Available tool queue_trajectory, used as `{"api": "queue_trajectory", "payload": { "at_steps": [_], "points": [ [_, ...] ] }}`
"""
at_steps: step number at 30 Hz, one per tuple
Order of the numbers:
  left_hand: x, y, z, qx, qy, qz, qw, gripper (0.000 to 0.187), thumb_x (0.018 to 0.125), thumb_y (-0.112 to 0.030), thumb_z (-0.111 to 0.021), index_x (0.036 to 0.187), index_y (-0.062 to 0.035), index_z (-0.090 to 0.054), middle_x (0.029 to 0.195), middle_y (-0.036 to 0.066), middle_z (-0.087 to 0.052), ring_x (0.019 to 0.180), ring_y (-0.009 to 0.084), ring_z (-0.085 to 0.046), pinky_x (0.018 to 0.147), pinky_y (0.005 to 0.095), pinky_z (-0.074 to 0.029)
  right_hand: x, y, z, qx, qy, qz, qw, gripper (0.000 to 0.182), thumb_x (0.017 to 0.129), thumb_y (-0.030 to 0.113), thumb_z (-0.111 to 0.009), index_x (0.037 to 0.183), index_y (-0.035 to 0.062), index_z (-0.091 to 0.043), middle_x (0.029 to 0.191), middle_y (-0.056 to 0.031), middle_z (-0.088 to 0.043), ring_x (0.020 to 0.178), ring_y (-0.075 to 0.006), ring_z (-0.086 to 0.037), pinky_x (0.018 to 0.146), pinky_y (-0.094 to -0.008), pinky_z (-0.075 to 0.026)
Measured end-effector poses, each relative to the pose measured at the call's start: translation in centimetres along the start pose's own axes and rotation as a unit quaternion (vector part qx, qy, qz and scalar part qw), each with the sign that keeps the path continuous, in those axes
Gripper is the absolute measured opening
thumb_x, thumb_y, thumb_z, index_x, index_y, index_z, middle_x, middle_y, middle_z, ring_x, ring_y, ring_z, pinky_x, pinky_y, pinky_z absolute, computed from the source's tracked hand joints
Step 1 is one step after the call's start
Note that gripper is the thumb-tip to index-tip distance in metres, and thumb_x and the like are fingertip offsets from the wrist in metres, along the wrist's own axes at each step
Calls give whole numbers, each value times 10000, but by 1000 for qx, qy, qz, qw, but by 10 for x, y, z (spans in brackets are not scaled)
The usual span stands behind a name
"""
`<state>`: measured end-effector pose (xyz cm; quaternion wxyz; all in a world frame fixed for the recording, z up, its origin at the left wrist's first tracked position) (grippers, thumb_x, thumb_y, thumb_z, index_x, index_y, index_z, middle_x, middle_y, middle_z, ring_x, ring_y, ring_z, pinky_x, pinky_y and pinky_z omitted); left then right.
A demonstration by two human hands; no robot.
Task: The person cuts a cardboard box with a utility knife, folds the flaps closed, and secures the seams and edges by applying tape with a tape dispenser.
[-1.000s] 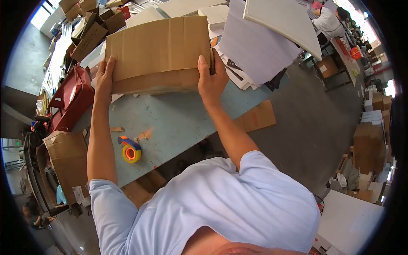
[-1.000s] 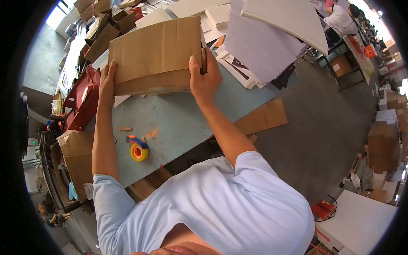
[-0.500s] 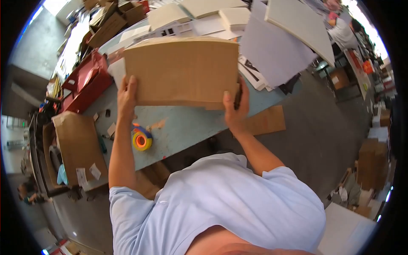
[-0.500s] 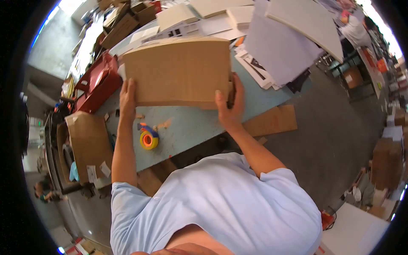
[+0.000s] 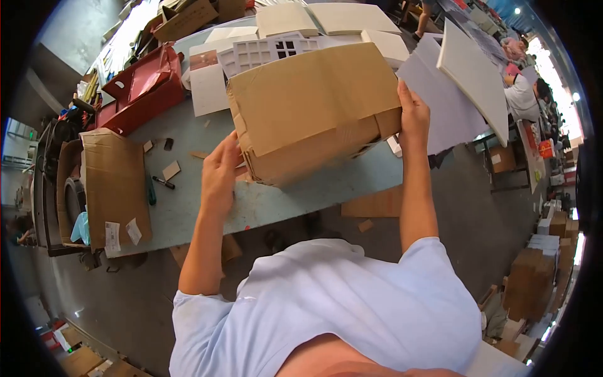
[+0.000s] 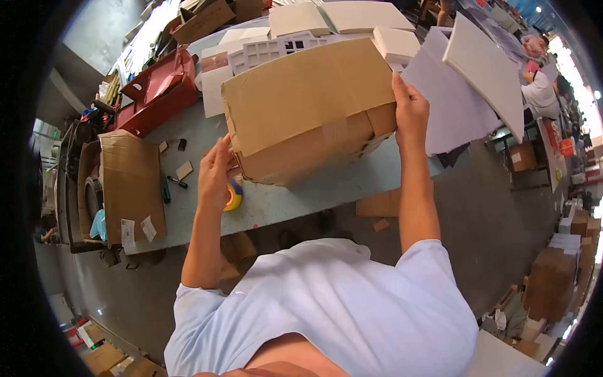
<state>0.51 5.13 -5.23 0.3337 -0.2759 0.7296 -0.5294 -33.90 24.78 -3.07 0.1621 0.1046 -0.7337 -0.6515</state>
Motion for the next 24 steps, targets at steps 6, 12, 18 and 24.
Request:
{"api": "queue_trajectory", "payload": {
  "at_steps": [6, 12, 18, 24],
  "points": [
    [-5, 208, 163, 430, -178, -77, 882, 722, 923, -467, -714, 1505, -104, -489, 986, 219, -713, 833, 353, -680, 753, 441, -514, 2, 0, -11, -73, -18, 20, 997, 455, 991, 384, -691, 1105, -55, -722, 1044, -56, -718, 921, -110, -642, 820, -270, -506],
    [0, 248, 155, 693, -102, -103, 706, 875, 853, -506, -756, 1569, -168, -384, 804, 186, -645, 713, 415, -579, 748, 539, -445, -11, 12, -11, -47, -57, -1, 997, 435, 983, 372, -708, 1111, -43, -731, 1023, -40, -719, 926, -93, -626, 850, -247, -481],
    [42, 268, 207, 444, -117, -174, 871, 376, 956, -206, -628, 1309, -89, -576, 1096, 184, -673, 1009, 326, -655, 887, 389, -516, -26, 52, 1, -236, -115, 127, 957, 445, 1008, 406, -661, 1137, -15, -725, 1030, -44, -732, 943, -105, -643, 884, -255, -486],
    [5, -3, 191, -194, 161, -88, 964, 321, 1007, -257, -598, 1243, -41, -575, 1131, 91, -624, 1031, 207, -610, 930, 367, -496, -184, 77, -84, 28, 107, 16, 994, 499, 1043, 483, -531, 1077, 11, -688, 986, -91, -715, 889, -196, -682, 867, -384, -530]
  ]
}}
Point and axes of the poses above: each hand's wrist, its own x-axis towards the middle knuckle, its own z-axis out of the back of the hand, y = z × x, the point moved 1 cm from there along x, towards the middle knuckle
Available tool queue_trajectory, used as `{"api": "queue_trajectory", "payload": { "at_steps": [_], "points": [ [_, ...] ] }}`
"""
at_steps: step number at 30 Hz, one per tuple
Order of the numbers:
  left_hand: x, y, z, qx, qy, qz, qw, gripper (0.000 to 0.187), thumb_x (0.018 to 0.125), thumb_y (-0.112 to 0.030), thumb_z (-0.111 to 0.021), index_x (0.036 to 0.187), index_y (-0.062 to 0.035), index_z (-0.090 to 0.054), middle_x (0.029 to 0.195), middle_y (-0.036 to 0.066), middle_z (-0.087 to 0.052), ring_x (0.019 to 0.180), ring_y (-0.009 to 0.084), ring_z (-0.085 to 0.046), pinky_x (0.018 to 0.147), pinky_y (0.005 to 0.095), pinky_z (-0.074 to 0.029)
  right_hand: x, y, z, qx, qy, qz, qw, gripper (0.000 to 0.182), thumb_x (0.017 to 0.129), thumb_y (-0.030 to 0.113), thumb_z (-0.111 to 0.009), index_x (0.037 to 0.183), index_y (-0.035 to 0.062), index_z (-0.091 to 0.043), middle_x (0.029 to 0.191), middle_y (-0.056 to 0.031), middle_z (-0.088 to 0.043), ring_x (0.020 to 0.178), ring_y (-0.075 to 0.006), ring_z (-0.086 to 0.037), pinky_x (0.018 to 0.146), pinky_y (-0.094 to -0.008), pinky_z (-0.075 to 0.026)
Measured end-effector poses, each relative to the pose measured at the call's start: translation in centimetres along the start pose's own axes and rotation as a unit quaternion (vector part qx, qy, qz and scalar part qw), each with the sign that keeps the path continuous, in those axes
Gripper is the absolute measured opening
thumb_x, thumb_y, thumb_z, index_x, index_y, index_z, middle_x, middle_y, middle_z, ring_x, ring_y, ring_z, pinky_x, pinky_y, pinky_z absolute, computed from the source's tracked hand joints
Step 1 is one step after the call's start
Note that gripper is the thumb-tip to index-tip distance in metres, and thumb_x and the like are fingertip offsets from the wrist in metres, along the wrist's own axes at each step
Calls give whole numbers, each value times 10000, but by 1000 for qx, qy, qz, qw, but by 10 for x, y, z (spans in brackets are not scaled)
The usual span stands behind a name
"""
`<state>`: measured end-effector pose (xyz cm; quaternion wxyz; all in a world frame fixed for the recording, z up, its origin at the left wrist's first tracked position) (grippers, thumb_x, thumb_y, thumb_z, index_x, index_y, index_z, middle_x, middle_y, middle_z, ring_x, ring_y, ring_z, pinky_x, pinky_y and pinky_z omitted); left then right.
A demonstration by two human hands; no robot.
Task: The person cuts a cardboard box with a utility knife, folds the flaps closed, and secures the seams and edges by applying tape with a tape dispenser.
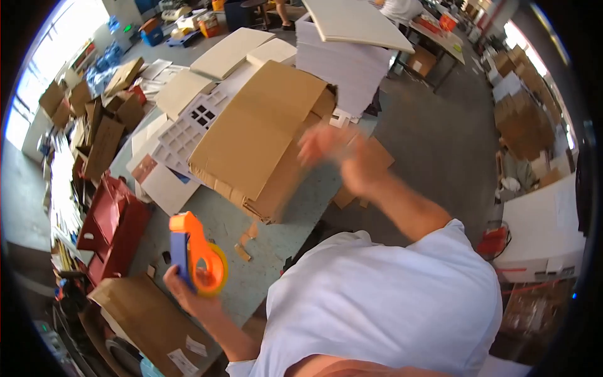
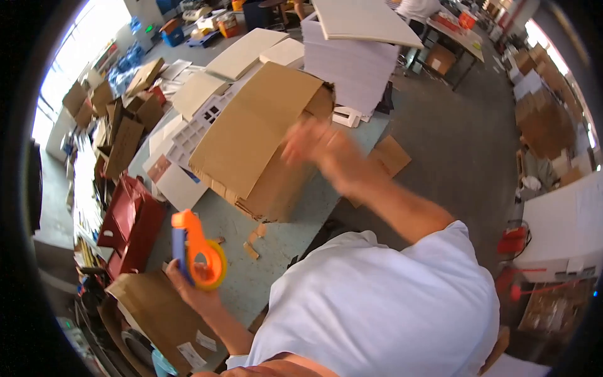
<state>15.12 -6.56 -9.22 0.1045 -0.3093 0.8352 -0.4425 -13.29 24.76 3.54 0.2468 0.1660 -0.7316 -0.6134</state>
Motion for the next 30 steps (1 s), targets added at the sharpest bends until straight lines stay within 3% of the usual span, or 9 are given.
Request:
{"api": "queue_trajectory", "payload": {
  "at_steps": [3, 6, 13, 17, 20, 23, 25, 27, 30],
  "points": [
    [-4, -36, -94, 108, 38, -207, 972, 367, 1012, -339, -622, 1184, -17, -584, 1085, 104, -623, 999, 207, -603, 888, 347, -488, -52, -27, -61, 221, 128, -227, 940, 572, 1049, 539, -496, 1155, 5, -671, 1023, -75, -700, 1007, -163, -655, 909, -338, -526],
    [8, -53, -113, 256, 293, -205, 898, 405, 987, -381, -664, 1160, -20, -601, 1080, 124, -629, 981, 205, -603, 829, 309, -480, -65, -14, -70, 351, 122, -238, 897, 623, 1043, 568, -486, 1174, -13, -671, 1067, -70, -707, 1025, -161, -654, 912, -341, -528],
    [25, -36, -152, 308, 385, -142, 858, 409, 861, -289, -801, 1164, -29, -715, 725, 104, -651, 603, 243, -605, 628, 361, -481, -77, -30, -44, 409, 87, -282, 863, 329, 1056, 327, -566, 1151, 34, -682, 1074, -48, -709, 998, -149, -661, 902, -340, -535],
    [29, -32, -183, 376, 397, -137, 826, 427, 856, -248, -792, 1204, -21, -697, 685, 83, -604, 532, 227, -538, 550, 351, -421, -59, -30, -24, 452, 87, -304, 834, 260, 1044, 275, -592, 1114, 38, -676, 1018, -37, -703, 935, -146, -672, 856, -323, -553],
    [30, -28, -200, 416, 385, -84, 819, 568, 872, -424, -799, 1216, 14, -689, 922, 88, -718, 720, 143, -641, 654, 267, -473, -42, -42, -6, 442, 122, -298, 837, 198, 1028, 218, -626, 1060, 27, -665, 993, -26, -714, 915, -141, -681, 864, -312, -541],
    [37, -23, -238, 473, 333, -97, 810, 459, 892, -321, -768, 1197, 15, -701, 811, 119, -709, 690, 228, -672, 682, 325, -523, -15, -45, 9, 287, 88, -233, 925, 136, 1011, 167, -642, 1000, 32, -651, 913, -22, -696, 848, -128, -674, 793, -296, -538],
    [44, -19, -261, 526, 229, -98, 814, 500, 908, -381, -756, 1185, 32, -703, 947, 139, -739, 854, 194, -701, 795, 295, -532, 23, -37, 35, 193, 27, -58, 979, 148, 1025, 163, -601, 996, 26, -647, 862, -35, -677, 815, -124, -664, 747, -288, -529],
    [58, -27, -277, 499, 204, -112, 835, 535, 922, -404, -737, 1210, 45, -685, 1055, 131, -725, 934, 158, -672, 826, 275, -510, 66, 6, 82, 99, -48, -89, 990, 189, 1036, 175, -563, 946, 27, -640, 833, -42, -663, 806, -132, -657, 743, -294, -544],
    [79, -32, -303, 490, 193, -119, 842, 517, 937, -370, -720, 1239, 47, -668, 1073, 107, -708, 922, 141, -643, 811, 262, -494, 139, -8, 161, 281, -80, -21, 956, 291, 1018, 303, -626, 862, 58, -626, 795, -35, -629, 715, -135, -625, 760, -350, -578]
  ]
}}
Point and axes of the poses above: each hand's wrist, its own x-axis towards the middle knuckle, its own z-axis out of the back of the hand, y = z × x, the point moved 1 cm from there along x, towards the middle knuckle
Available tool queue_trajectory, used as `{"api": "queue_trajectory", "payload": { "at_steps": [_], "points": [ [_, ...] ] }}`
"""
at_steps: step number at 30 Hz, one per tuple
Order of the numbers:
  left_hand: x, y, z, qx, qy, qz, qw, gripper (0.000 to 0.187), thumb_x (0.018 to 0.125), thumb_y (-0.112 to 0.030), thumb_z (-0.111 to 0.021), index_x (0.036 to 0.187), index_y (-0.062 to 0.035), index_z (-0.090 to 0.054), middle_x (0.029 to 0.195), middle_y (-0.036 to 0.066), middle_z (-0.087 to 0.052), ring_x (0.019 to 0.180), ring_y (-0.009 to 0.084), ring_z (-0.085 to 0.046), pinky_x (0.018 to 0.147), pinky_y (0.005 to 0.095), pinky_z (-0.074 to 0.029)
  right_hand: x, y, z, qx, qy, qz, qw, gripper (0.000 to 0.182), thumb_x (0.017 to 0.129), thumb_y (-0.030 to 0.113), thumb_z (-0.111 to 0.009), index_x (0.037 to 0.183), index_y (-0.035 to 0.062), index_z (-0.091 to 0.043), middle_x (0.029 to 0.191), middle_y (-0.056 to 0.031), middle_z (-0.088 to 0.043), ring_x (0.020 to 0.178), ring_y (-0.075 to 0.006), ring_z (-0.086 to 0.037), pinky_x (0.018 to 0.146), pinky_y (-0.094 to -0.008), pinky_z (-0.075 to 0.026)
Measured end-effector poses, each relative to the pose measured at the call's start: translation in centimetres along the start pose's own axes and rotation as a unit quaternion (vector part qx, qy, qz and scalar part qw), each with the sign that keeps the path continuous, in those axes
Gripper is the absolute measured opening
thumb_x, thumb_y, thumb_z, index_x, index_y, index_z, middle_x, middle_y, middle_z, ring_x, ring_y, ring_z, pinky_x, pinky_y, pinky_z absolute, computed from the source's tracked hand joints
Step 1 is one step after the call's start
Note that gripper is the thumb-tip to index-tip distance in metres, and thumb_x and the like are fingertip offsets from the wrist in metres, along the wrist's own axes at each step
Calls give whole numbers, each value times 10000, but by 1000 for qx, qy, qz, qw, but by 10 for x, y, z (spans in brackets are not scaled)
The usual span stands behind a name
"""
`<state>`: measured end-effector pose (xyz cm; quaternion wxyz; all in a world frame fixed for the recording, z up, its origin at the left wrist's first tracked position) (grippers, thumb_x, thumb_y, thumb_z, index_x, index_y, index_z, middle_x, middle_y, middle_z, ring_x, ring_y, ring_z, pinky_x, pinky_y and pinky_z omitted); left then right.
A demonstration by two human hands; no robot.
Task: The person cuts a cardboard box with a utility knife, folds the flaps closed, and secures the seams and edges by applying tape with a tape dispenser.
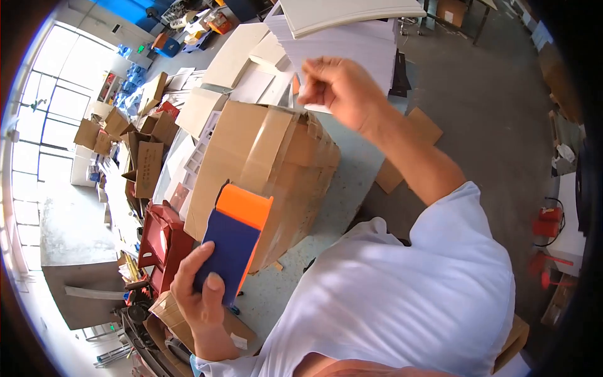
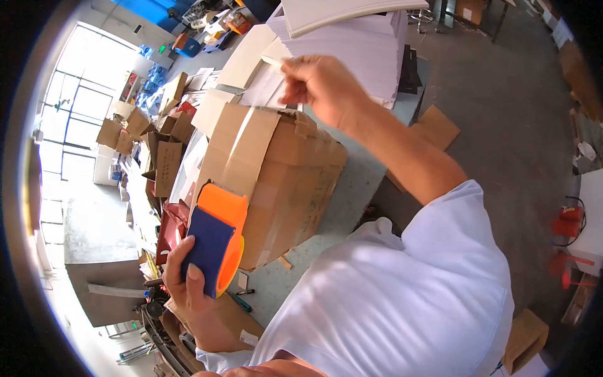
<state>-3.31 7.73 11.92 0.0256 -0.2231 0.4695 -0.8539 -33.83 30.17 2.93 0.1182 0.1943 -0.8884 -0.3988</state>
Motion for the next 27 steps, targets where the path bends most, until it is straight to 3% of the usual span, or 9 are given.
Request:
{"api": "queue_trajectory", "payload": {
  "at_steps": [3, 5, 9, 12, 18, 21, 23, 26, 27],
  "points": [
    [35, -17, -21, 56, 54, 85, 993, 480, 954, -326, -708, 1261, 39, -663, 1022, 72, -683, 900, 114, -603, 816, 245, -470, 21, 5, 16, 31, 15, -37, 999, 282, 992, 310, -680, 853, 73, -617, 755, -7, -577, 666, -109, -585, 733, -353, -581],
    [50, -17, -34, 53, 52, 94, 993, 478, 955, -323, -707, 1259, 42, -662, 1032, 75, -684, 912, 115, -604, 825, 246, -469, 31, -5, 23, -118, -61, 8, 991, 256, 972, 276, -716, 837, 89, -604, 732, 23, -527, 636, -88, -535, 689, -348, -575],
    [74, -16, -48, 58, 61, 116, 990, 423, 961, -272, -698, 1251, 34, -670, 1027, 74, -695, 908, 109, -611, 821, 247, -478, 55, -33, 47, -131, -87, 0, 988, 246, 945, 252, -750, 838, 96, -594, 735, 34, -527, 612, -79, -501, 624, -300, -533],
    [86, -8, -58, 136, 118, 203, 963, 357, 962, -204, -684, 1240, 21, -679, 1003, 66, -710, 883, 92, -618, 801, 243, -491, 63, -115, 86, -343, -19, -122, 931, 271, 931, 236, -750, 796, 111, -551, 699, 45, -501, 628, -52, -463, 525, -238, -404],
    [97, -3, -58, 122, 147, 193, 962, 305, 956, -143, -660, 1216, 14, -688, 971, 66, -724, 839, 83, -629, 777, 237, -501, 48, -121, 93, -221, 71, -179, 956, 273, 943, 313, -731, 854, 95, -592, 741, 42, -534, 670, -65, -480, 584, -244, -388],
    [93, -3, -57, 123, 151, 186, 963, 305, 947, -132, -661, 1213, 15, -689, 960, 76, -726, 849, 98, -641, 786, 249, -509, 40, -128, 109, -383, 46, -239, 891, 271, 964, 318, -706, 940, 57, -636, 804, 18, -580, 731, -86, -511, 647, -272, -437],
    [95, -2, -54, 123, 153, 180, 964, 303, 946, -130, -662, 1211, 14, -690, 959, 78, -727, 854, 102, -647, 795, 252, -512, 36, -159, 153, -586, 1, -153, 795, 297, 1000, 321, -661, 1012, 24, -655, 873, -11, -620, 810, -99, -537, 718, -284, -475],
    [98, 7, -52, 112, 156, 156, 969, 291, 947, -92, -649, 1216, 12, -690, 992, 96, -727, 883, 110, -661, 823, 260, -519, 29, -119, 115, -386, -84, 39, 918, 382, 973, 408, -693, 1006, 29, -660, 874, -48, -661, 758, -123, -570, 700, -332, -488],
    [100, 4, -54, 101, 171, 162, 967, 296, 945, -74, -650, 1227, 7, -685, 1004, 98, -721, 895, 115, -660, 819, 261, -518, 21, -86, 73, -344, -52, 97, 932, 447, 958, 442, -704, 1121, 27, -687, 907, -56, -705, 803, -143, -634, 739, -323, -509]
  ]
}}
Point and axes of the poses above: each hand's wrist, its own x-axis towards the middle knuckle, its own z-axis out of the back of the hand, y = z × x, the point moved 1 cm from there along x, towards the middle knuckle
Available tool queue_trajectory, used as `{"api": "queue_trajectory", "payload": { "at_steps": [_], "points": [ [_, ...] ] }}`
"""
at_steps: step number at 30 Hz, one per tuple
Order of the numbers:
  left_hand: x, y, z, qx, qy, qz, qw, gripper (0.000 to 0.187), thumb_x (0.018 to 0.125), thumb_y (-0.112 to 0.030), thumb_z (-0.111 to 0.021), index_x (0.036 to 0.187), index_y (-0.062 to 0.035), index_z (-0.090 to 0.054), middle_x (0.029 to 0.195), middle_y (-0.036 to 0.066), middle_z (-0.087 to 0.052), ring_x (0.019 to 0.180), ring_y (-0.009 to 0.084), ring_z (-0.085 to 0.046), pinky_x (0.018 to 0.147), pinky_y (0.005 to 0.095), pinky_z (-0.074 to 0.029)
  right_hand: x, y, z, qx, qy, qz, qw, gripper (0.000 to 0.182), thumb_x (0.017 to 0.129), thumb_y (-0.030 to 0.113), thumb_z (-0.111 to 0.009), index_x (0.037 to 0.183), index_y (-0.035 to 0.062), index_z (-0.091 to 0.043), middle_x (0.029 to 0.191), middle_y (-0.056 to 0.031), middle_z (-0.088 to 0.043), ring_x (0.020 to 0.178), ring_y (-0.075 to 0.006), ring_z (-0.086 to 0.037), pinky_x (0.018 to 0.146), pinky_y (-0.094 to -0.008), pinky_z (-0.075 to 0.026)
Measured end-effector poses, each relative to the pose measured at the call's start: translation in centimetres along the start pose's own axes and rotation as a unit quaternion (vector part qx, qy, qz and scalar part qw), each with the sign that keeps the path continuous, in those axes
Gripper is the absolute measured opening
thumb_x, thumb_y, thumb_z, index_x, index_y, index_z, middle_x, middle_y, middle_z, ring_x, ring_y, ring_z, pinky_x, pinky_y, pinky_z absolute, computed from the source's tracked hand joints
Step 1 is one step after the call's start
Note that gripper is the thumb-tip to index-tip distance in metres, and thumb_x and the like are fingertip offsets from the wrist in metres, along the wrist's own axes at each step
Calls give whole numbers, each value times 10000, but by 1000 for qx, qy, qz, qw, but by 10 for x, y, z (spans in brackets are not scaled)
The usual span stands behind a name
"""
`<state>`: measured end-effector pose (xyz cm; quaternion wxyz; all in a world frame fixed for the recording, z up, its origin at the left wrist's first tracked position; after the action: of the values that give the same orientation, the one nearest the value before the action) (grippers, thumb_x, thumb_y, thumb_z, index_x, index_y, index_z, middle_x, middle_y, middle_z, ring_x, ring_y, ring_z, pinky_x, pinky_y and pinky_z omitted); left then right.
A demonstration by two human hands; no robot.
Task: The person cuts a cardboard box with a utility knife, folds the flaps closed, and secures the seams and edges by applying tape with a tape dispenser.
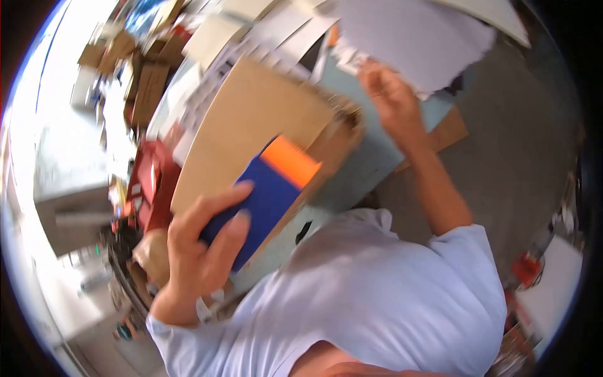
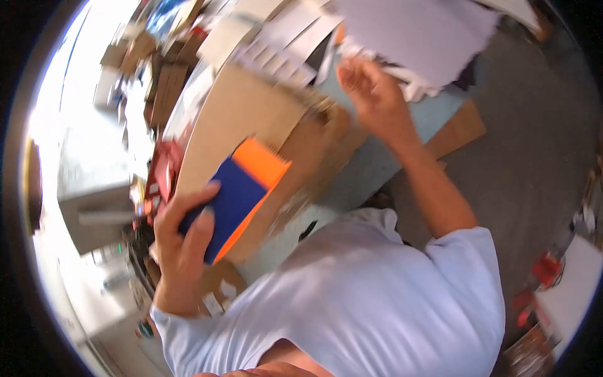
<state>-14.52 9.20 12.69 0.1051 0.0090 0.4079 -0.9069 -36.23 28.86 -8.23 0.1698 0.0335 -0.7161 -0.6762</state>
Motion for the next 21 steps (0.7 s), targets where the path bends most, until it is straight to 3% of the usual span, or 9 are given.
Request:
{"api": "queue_trajectory", "payload": {
  "at_steps": [2, 5, 7, 9, 10, 14, 17, 19, 21],
  "points": [
    [3, 2, -1, -21, 23, -35, 999, 276, 959, -79, -653, 1223, -1, -673, 992, 104, -712, 882, 127, -650, 806, 267, -515, -12, 63, -30, -47, 41, 86, 994, 536, 944, 479, -709, 1236, 30, -690, 1045, -103, -748, 945, -161, -699, 805, -321, -531],
    [-8, 6, 7, -20, 19, -52, 998, 278, 955, -93, -679, 1218, -6, -664, 981, 114, -705, 870, 132, -647, 804, 276, -517, -14, 67, -55, -212, 61, 17, 975, 626, 932, 531, -696, 1299, 25, -665, 1217, -186, -709, 1099, -220, -700, 894, -340, -532],
    [-25, 10, 13, -78, 36, -30, 996, 326, 985, -164, -607, 1261, 4, -652, 1088, 73, -695, 972, 105, -617, 876, 249, -470, -15, 62, -50, -213, 66, 21, 975, 551, 957, 516, -665, 1251, 50, -693, 1209, -211, -697, 1060, -275, -709, 892, -359, -548],
    [-70, 21, 40, -79, 59, 9, 995, 349, 960, -165, -627, 1256, 19, -655, 1118, 118, -705, 975, 151, -649, 871, 273, -492, -14, 57, -45, -167, 45, 34, 984, 415, 1022, 332, -651, 1308, 32, -681, 1103, -55, -747, 1034, -90, -657, 917, -241, -498],
    [-91, 38, 55, -35, 58, -107, 992, 365, 909, 3, -674, 1270, 45, -638, 994, 185, -723, 782, 210, -714, 728, 319, -558, -13, 51, -41, -127, 44, 25, 991, 405, 1033, 321, -635, 1308, 27, -680, 1096, -39, -743, 1022, -80, -646, 912, -245, -500],
    [-188, 101, 85, -10, -7, -163, 987, 415, 838, -161, -739, 1204, 25, -688, 641, 92, -580, 489, 221, -500, 473, 354, -370, -14, 47, -36, -202, 19, 78, 976, 420, 1038, 332, -626, 1304, 10, -675, 1093, -32, -739, 1014, -71, -639, 911, -243, -498],
    [-236, 143, 94, -44, -53, -167, 983, 351, 885, -213, -709, 1190, -38, -693, 619, 75, -536, 488, 225, -467, 471, 362, -343, -14, 55, -42, -229, 3, 55, 972, 419, 1044, 342, -613, 1303, 18, -675, 1107, -23, -737, 1019, -72, -639, 914, -237, -494],
    [-251, 186, 92, -62, -49, -150, 985, 332, 886, -190, -717, 1191, -62, -692, 658, 80, -556, 519, 229, -479, 489, 370, -353, -18, 69, -55, -240, -43, 137, 960, 410, 900, 386, -745, 991, -15, -752, 878, -186, -757, 802, -228, -731, 711, -359, -552],
    [-233, 249, 59, -33, -67, -206, 976, 314, 885, -140, -720, 1192, -75, -693, 711, 90, -583, 565, 245, -504, 519, 372, -381, -3, 45, -31, -257, -8, 112, 960, 404, 975, 371, -671, 1146, 8, -715, 992, -99, -747, 916, -155, -685, 818, -302, -522]
  ]
}}
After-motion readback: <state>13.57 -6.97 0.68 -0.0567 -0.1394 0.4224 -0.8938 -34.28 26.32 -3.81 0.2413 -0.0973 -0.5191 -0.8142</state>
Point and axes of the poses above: each hand's wrist, its own x-axis towards the middle knuckle, its own z-axis out of the back of the hand, y = z × x, the point moved 1 cm from there along x, towards the middle knuckle
